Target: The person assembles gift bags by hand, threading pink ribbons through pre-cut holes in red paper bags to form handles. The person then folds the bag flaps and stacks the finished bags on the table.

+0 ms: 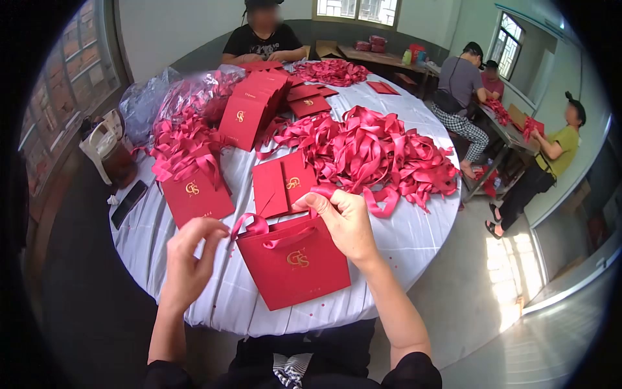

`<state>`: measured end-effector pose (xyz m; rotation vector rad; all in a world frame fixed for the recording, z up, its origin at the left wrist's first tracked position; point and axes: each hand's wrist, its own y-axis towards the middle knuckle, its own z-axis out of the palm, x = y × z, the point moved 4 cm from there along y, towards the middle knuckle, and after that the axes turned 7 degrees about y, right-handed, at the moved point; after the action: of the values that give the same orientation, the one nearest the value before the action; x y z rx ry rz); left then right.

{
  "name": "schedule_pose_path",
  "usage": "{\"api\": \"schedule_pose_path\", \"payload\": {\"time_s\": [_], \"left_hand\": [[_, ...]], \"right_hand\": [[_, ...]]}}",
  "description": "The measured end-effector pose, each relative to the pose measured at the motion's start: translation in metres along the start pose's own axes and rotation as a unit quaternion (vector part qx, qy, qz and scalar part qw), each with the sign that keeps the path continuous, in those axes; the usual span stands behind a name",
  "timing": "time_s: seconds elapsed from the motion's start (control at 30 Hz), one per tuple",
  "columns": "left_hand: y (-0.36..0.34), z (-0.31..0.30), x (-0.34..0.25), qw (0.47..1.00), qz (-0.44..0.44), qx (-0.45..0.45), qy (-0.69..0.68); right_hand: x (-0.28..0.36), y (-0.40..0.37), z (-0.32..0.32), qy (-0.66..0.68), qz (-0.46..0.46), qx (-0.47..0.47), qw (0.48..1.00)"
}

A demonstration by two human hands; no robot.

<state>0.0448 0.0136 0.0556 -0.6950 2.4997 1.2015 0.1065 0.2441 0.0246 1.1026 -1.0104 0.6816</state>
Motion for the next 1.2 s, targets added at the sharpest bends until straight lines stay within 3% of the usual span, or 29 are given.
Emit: {"api": "schedule_pose_path", "payload": {"time_s": [0.1, 0.17, 0.27, 0.33, 0.37, 0.5, 0.6, 0.73, 0.8, 0.83, 0.87, 0.97, 1.03, 1.1, 1.13, 1.2], "left_hand": [[-0.012, 0.009, 0.003, 0.998, -0.011, 0.050, 0.025], [-0.014, 0.015, 0.006, 0.995, -0.065, 0.078, 0.017], [-0.012, 0.025, 0.019, 0.948, -0.176, 0.255, 0.071], [-0.011, 0.028, 0.024, 0.962, -0.133, 0.207, 0.119], [-0.008, 0.028, 0.022, 0.978, -0.101, 0.134, 0.121], [0.002, 0.028, 0.009, 0.983, -0.136, 0.110, 0.058], [0.004, 0.043, 0.027, 0.965, -0.138, 0.218, -0.042], [0.014, 0.051, 0.038, 0.953, -0.146, 0.245, -0.098], [0.016, 0.058, 0.036, 0.935, -0.135, 0.262, -0.196], [0.018, 0.056, 0.033, 0.920, -0.162, 0.322, -0.156], [0.021, 0.054, 0.032, 0.919, -0.162, 0.325, -0.156], [0.030, 0.052, 0.042, 0.941, -0.129, 0.305, -0.075], [0.038, 0.041, 0.040, 0.977, -0.030, 0.208, 0.034], [0.041, 0.032, 0.033, 0.970, 0.090, 0.027, 0.225], [0.041, 0.029, 0.029, 0.952, 0.101, -0.049, 0.283], [0.028, 0.026, 0.038, 0.974, -0.012, -0.014, 0.224]], "right_hand": [[-0.013, 0.002, 0.001, -0.052, 0.002, 0.014, 0.999], [-0.021, 0.001, 0.003, -0.045, 0.002, 0.014, 0.999], [-0.032, -0.004, 0.000, -0.062, 0.011, 0.014, 0.998], [-0.035, -0.003, -0.002, -0.079, 0.018, 0.007, 0.997], [-0.035, -0.004, -0.003, -0.078, 0.015, 0.008, 0.997], [-0.034, -0.009, -0.002, -0.093, 0.021, 0.001, 0.995], [-0.034, -0.011, -0.001, -0.096, 0.027, 0.010, 0.995], [-0.036, -0.013, -0.002, -0.073, 0.039, 0.013, 0.997], [-0.037, -0.014, -0.002, -0.077, 0.036, 0.015, 0.996], [-0.036, -0.015, -0.002, -0.079, 0.039, 0.014, 0.996], [-0.037, -0.016, -0.002, -0.081, 0.043, 0.012, 0.996], [-0.042, -0.016, -0.003, -0.104, 0.017, 0.011, 0.994], [-0.045, -0.016, -0.004, -0.127, 0.003, 0.000, 0.992], [-0.045, -0.017, -0.004, -0.149, -0.011, -0.009, 0.989], [-0.043, -0.018, -0.004, -0.177, -0.019, -0.008, 0.984], [-0.041, -0.017, -0.004, -0.204, -0.028, -0.009, 0.979]]}}
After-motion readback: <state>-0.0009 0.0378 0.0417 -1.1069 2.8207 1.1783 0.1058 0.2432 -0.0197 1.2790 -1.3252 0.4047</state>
